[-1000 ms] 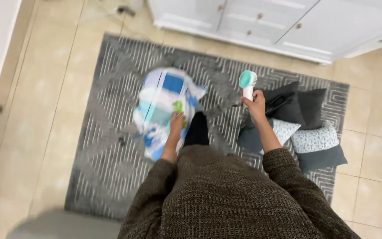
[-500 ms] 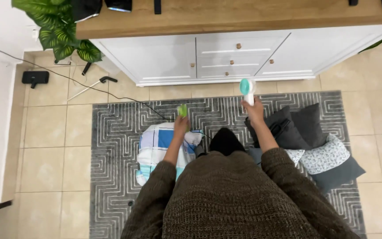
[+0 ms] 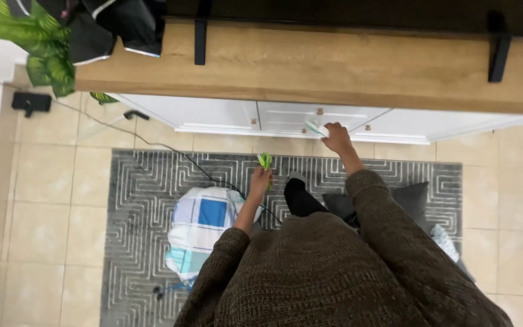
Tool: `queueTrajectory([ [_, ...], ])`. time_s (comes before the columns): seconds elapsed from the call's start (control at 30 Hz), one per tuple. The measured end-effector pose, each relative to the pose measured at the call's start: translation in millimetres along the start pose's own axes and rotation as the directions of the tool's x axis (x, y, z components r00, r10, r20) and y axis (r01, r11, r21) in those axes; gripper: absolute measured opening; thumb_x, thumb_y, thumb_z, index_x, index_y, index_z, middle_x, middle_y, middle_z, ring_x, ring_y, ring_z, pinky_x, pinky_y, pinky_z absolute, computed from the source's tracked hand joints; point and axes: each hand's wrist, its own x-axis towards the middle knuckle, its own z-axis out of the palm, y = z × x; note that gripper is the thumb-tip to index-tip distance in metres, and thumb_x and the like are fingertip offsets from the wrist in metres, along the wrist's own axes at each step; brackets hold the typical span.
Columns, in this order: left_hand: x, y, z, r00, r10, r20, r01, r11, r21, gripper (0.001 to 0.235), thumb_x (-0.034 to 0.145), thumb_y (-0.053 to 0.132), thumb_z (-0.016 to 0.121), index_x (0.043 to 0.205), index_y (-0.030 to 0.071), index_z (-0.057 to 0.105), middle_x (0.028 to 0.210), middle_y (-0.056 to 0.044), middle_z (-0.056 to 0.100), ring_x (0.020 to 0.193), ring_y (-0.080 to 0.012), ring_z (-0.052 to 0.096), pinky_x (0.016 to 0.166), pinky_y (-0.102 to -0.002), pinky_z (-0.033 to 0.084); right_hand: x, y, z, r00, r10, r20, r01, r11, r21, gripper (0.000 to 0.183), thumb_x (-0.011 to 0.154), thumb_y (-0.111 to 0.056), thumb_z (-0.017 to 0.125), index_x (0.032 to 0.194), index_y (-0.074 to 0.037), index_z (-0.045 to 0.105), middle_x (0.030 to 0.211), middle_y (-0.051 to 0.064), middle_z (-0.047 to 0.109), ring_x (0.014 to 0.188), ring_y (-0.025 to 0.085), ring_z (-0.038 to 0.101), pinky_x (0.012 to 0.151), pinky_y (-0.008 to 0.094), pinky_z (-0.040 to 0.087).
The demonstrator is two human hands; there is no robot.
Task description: The person picks up scattered items from the sofa and floor, including a hair brush, a scrunchie, charging cables, a power bank, small boxes, and a hair straightener, and places them one by one into an open drawer of a white cabinet under a wooden TV stand. They arrange the items inside the drawer and handle a paper bag near the end.
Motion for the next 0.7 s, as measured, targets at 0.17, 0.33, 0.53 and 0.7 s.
queueTrajectory([
  [0.17,42.3,5.7,35.0,0.996,0.059,-0.062,-0.057,0.997,0.043,0.01,0.101,0.015,0.058,0.1,0.004,0.058,0.071,-0.007,0.063,0.058,-0.015,0.06,0.051,-0.032,0.045,64.5,15.1,5.3,0.976,-0.194,0.099,0.201,0.978,-0.062,0.062,0.076,-0.032,0.083,0.131,-0.01,0.065,0.135,0.018,0.063,0.119,0.038,0.06,0.1,0.046,0.048],
  [0.33,54.0,-3.9,48.5,0.99,0.034,-0.135,-0.039,0.999,-0.037,0.014,0.102,0.015,0.061,0.098,0.003,0.056,0.074,-0.005,0.063,0.059,-0.0142,0.061,0.052,-0.031,0.049,90.9,25.0,20.7,0.948,-0.034,0.317,0.039,0.999,-0.012,0.068,0.083,-0.03,0.081,0.143,-0.008,0.058,0.14,0.023,0.058,0.124,0.04,0.057,0.104,0.046,0.048],
  [0.53,36.2,-8.3,44.3,0.986,-0.057,-0.158,0.018,0.97,-0.242,0.007,0.103,0.012,0.057,0.103,0.006,0.055,0.077,-0.001,0.056,0.062,-0.0129,0.056,0.053,-0.03,0.047,87.3,35.8,24.0,0.962,-0.091,0.257,0.063,0.992,0.113,0.067,0.08,-0.019,0.082,0.143,-0.012,0.059,0.141,0.02,0.058,0.128,0.041,0.056,0.102,0.047,0.048],
  [0.7,31.8,-8.1,40.9,0.984,-0.101,-0.148,0.068,0.975,-0.212,0.007,0.103,0.013,0.057,0.105,0.007,0.057,0.081,0.0,0.059,0.07,-0.0112,0.059,0.06,-0.028,0.049,68.7,33.6,32.3,0.942,-0.055,0.33,0.019,0.994,0.112,0.074,0.081,-0.019,0.079,0.149,-0.013,0.05,0.149,0.015,0.054,0.122,0.038,0.06,0.104,0.046,0.049],
])
